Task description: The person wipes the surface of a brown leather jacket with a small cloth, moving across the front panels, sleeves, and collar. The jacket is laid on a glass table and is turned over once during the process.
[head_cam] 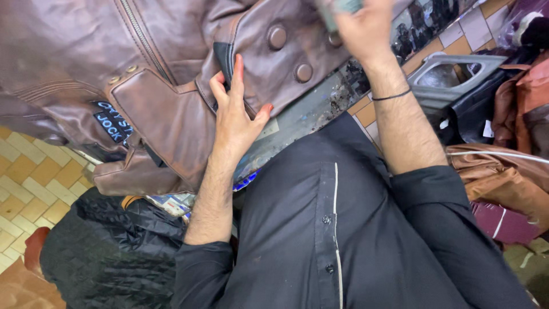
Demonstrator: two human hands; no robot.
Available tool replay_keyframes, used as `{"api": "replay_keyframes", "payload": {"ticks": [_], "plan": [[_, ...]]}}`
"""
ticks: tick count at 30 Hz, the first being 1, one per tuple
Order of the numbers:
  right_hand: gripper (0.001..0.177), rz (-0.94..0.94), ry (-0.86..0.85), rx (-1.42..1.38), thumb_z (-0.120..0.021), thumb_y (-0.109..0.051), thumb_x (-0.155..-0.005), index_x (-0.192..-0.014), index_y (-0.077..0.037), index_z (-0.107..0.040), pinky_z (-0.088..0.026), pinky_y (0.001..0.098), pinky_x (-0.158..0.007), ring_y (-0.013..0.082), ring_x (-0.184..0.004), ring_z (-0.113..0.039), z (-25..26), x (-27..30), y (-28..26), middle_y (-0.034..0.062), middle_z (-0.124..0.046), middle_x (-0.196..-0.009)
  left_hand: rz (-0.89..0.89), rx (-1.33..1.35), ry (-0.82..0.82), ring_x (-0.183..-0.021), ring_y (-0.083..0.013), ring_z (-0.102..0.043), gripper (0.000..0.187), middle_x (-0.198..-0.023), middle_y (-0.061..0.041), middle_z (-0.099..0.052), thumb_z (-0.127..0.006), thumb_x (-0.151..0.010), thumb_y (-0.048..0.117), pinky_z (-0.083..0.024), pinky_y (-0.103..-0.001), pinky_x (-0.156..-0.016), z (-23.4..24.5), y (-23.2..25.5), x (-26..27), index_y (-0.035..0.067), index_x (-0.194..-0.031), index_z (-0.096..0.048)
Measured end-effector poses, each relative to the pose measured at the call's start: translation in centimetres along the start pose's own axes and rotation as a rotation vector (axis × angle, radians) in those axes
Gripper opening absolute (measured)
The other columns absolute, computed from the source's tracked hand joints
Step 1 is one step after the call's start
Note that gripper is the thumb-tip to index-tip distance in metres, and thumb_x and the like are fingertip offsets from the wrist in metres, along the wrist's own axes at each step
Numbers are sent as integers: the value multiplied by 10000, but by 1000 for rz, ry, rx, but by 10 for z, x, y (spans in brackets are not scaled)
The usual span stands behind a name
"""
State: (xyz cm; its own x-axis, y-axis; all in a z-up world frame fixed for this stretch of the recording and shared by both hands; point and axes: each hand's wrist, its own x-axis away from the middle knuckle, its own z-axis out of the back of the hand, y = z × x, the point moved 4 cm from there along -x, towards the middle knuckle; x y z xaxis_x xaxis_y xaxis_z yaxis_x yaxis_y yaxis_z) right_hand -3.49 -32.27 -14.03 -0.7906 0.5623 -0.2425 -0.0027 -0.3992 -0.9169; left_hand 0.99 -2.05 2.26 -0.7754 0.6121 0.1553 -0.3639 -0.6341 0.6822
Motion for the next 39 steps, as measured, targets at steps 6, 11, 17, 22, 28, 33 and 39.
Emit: {"api": "replay_keyframes", "payload": {"ticks": [6, 11, 17, 22, 28, 33, 39], "plan": [[105, 211, -15, 67, -751, -35, -961, -1057, -34, -707, -465, 395, -754, 271, -831, -618, 15, 13, -75, 99, -661, -921, 11, 22, -21, -1373, -411, -401, 1128, -1451, -261, -314, -917, -796, 104, -411, -438, -1181, -2, 0, 0, 154, -1671, -208], [417, 394, -330, 377, -651, 34, -768, -1122, -147, -774, -388, 422, -939, 259, -1068, -596, 10, 21, -111, 11, -689, -1123, -13, 11, -24, -1376, -411, -388, 1138, -1461, -257, -315, -924, -783, 105, -398, -446, -1191, -2, 3, -3, 161, -1667, -209], [311, 508, -363, 375, -700, -14, -838, -1052, -233, -759, -345, 443, -1014, 202, -1121, -577, -14, 28, -148, -86, -688, -1146, -19, 20, -23, -1405, -402, -373, 1143, -1485, -244, -316, -922, -784, 95, -391, -437, -1206, 2, 4, 0, 164, -1667, -200], [286, 600, -404, 264, -700, -48, -875, -1074, -242, -765, -357, 452, -1043, 185, -1098, -561, -22, 32, -160, -114, -677, -1140, 9, 54, -31, -1402, -396, -370, 1145, -1472, -243, -300, -927, -783, 97, -398, -430, -1200, 0, 1, 1, 165, -1666, -203], [305, 491, -240, 581, -659, -60, -867, -1107, -220, -758, -334, 446, -1006, 217, -1122, -548, -9, 27, -144, -75, -665, -1170, 19, 82, -24, -1420, -393, -373, 1128, -1481, -241, -295, -906, -804, 88, -404, -424, -1208, -1, -1, 3, 176, -1676, -197], [278, 517, -351, 414, -656, -37, -867, -1064, -204, -758, -339, 440, -1003, 199, -1115, -564, -8, 29, -146, -74, -681, -1186, 19, 42, -25, -1405, -403, -373, 1138, -1479, -251, -293, -914, -780, 97, -403, -432, -1193, -1, 0, 0, 178, -1665, -205], [298, 424, -212, 572, -648, -7, -829, -1008, -219, -758, -336, 445, -992, 244, -1158, -566, 0, 24, -144, -76, -688, -1140, 21, 74, -21, -1403, -401, -384, 1135, -1481, -248, -301, -917, -794, 98, -403, -431, -1197, 1, -1, 1, 182, -1671, -200]]}}
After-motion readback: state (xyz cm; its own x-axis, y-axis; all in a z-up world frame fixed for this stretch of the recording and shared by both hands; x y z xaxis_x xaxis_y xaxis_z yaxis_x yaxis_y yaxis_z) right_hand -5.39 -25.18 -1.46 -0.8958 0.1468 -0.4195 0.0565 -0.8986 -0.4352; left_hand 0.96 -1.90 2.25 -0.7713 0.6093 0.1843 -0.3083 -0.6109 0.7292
